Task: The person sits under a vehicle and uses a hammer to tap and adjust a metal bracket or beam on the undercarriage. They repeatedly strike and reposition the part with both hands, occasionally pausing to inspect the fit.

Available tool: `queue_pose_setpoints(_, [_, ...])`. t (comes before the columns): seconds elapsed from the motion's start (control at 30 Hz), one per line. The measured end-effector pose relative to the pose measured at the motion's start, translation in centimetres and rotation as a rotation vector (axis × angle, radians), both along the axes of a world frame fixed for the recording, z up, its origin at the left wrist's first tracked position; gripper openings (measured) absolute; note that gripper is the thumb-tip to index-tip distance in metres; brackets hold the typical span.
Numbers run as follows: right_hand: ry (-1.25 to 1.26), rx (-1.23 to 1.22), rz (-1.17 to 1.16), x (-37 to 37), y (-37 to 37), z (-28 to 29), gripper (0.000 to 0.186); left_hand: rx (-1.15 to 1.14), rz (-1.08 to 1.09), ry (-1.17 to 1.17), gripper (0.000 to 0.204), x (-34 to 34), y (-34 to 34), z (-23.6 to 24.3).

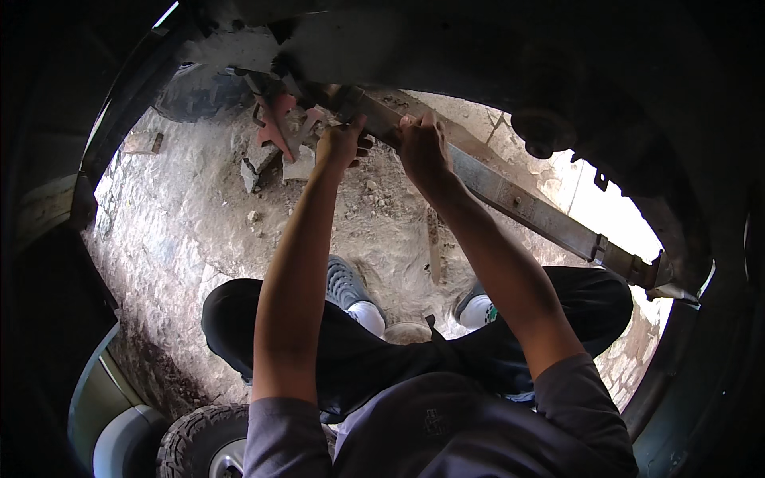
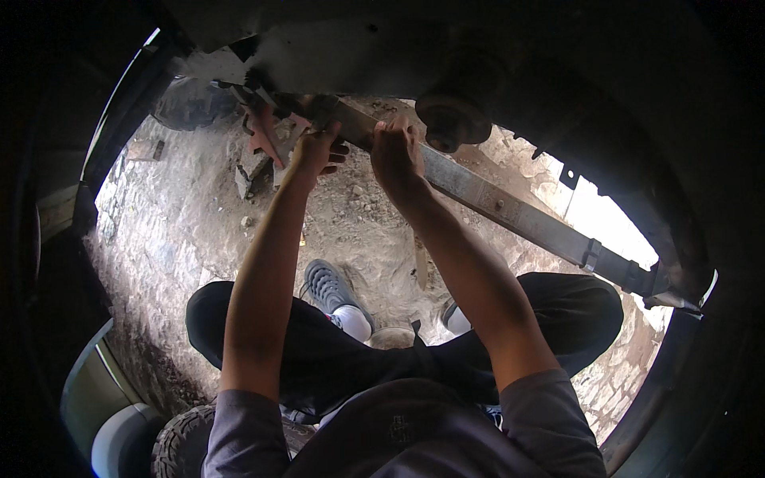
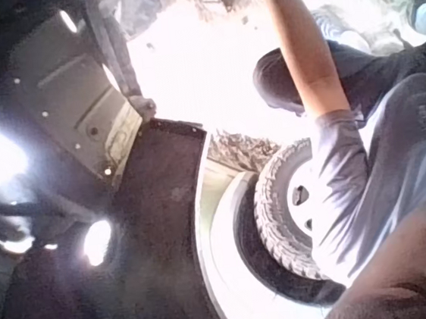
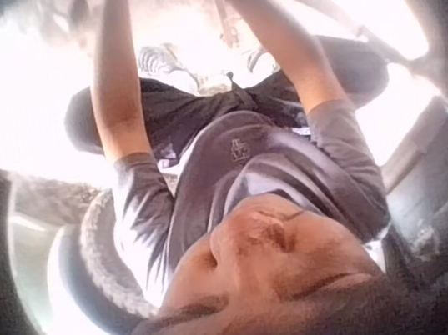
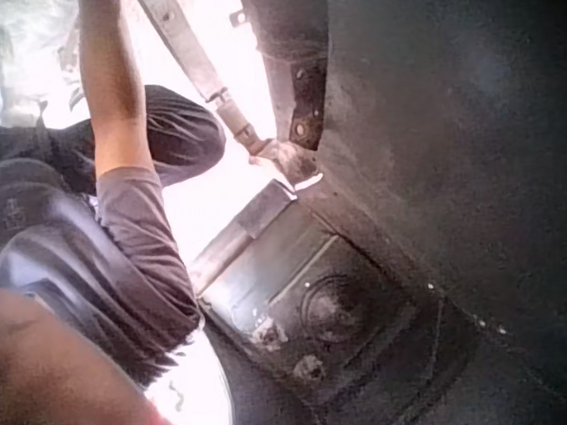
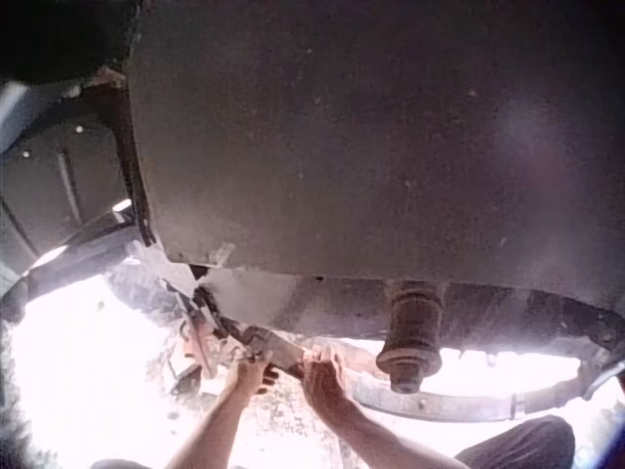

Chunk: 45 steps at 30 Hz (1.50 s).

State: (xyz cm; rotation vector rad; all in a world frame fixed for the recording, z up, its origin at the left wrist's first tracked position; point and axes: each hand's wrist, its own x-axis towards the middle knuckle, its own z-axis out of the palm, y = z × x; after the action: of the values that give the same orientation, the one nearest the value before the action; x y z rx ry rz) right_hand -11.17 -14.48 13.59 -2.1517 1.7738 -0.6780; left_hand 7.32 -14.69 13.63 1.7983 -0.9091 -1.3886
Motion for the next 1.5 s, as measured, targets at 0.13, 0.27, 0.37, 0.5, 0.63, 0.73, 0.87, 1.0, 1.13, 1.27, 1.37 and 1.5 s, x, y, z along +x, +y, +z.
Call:
queue_pose_setpoints(0.13, [-0.009,0.048,0.049,-0.1,0.7,0.5,0.032,-0.038,0.008,-0.017,0.051,0.1,0.2,-0.1])
queue_pose_setpoints(0.27, [-0.025,0.107,-0.053,0.9,-0.2,3.1,0.032,-0.015,0.009,-0.082,0.049,0.1,-0.4,-0.2])
queue_pose_setpoints(0.37, [0.085,0.132,-0.018,1.3,1.9,3.6,0.033,-0.030,-0.018,-0.295,0.059,0.7,-0.2,-0.6])
queue_pose_setpoints(0.5, [0.045,0.009,-0.052,1.2,-0.4,2.3,0.031,-0.126,-0.020,-0.481,0.067,1.5,-1.4,-3.2])
queue_pose_setpoints(0.63, [0.039,0.091,-0.054,0.8,1.2,1.0,0.033,-0.081,-0.093,-0.623,0.069,0.4,-1.4,-1.2])
queue_pose_setpoints(0.73, [0.020,0.104,-0.003,1.7,1.4,2.7,0.032,-0.091,-0.110,-0.555,0.069,2.3,-1.3,-1.7])
queue_pose_setpoints(0.87, [-0.146,0.054,-0.123,0.2,-0.8,0.8,0.033,-0.097,-0.083,-0.549,0.070,0.1,-1.2,-1.7])
queue_pose_setpoints(1.0, [0.003,0.097,0.017,1.3,1.3,1.5,0.033,-0.195,0.018,-0.633,0.081,1.6,-0.8,-3.4])
queue_pose_setpoints(1.13, [-0.066,0.055,-0.058,0.2,-1.0,0.3,0.033,-0.107,-0.039,-0.510,0.085,1.1,-1.3,-3.7])
queue_pose_setpoints(1.27, [0.110,0.076,0.048,0.6,1.2,2.8,0.035,-0.117,-0.011,-0.664,0.076,0.5,-0.5,-2.7])
queue_pose_setpoints(1.37, [-0.004,0.050,-0.019,1.0,1.3,1.7,0.034,-0.166,-0.050,-0.705,0.082,1.2,-0.5,-2.1])
queue_pose_setpoints(1.5, [-0.130,0.026,-0.156,-0.8,-1.9,-0.9,0.026,-0.015,-0.172,-0.843,0.073,-3.3,-0.8,1.4])
